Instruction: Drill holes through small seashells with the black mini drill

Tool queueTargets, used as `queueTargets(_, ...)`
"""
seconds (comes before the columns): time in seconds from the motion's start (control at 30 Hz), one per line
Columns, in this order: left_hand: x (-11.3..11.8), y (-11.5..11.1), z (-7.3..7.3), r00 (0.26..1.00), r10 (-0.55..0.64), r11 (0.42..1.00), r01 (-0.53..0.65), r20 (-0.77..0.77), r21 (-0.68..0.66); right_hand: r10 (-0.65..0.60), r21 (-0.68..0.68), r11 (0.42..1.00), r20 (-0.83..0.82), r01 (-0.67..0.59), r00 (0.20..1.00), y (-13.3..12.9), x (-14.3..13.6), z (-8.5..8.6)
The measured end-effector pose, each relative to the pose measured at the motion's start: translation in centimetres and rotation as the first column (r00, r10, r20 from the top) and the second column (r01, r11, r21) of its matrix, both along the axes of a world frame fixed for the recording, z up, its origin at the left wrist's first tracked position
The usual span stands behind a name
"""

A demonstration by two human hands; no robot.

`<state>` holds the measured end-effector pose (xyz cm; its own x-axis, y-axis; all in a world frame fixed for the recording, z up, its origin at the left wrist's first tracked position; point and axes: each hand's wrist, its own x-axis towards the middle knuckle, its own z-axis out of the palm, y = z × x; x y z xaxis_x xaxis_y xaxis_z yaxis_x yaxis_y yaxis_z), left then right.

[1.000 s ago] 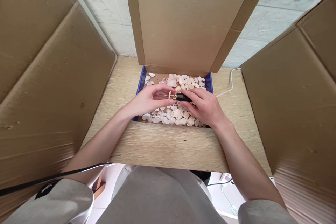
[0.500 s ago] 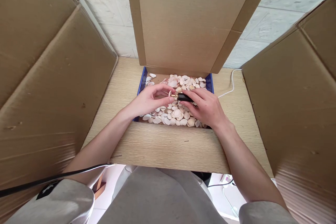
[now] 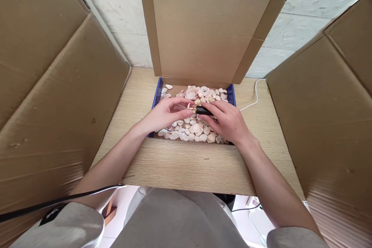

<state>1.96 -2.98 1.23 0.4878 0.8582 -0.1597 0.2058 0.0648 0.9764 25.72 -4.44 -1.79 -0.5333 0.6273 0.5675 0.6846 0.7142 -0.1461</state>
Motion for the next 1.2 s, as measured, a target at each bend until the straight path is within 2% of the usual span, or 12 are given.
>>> queueTargets(0.2, 0.00, 0.06, -0.17, 0.998, 0.057, 0.998, -0.056, 0.021, -0.028, -0.015, 0.001, 1.000, -0.004, 0.015, 1.000, 0.01, 0.01, 0.07)
queueTargets(0.73, 0.11, 0.09, -0.25, 0.997, 0.071, 0.997, -0.071, 0.027, -0.018, -0.019, -0.010, 1.000, 0.017, 0.019, 1.000, -0.05, 0.14, 0.19)
queueTargets(1.2, 0.15, 0.34, -0.44, 0.958, 0.273, 0.960, -0.277, 0.092, 0.031, -0.112, -0.031, 0.993, -0.021, 0.111, 0.993, -0.12, -0.04, 0.61)
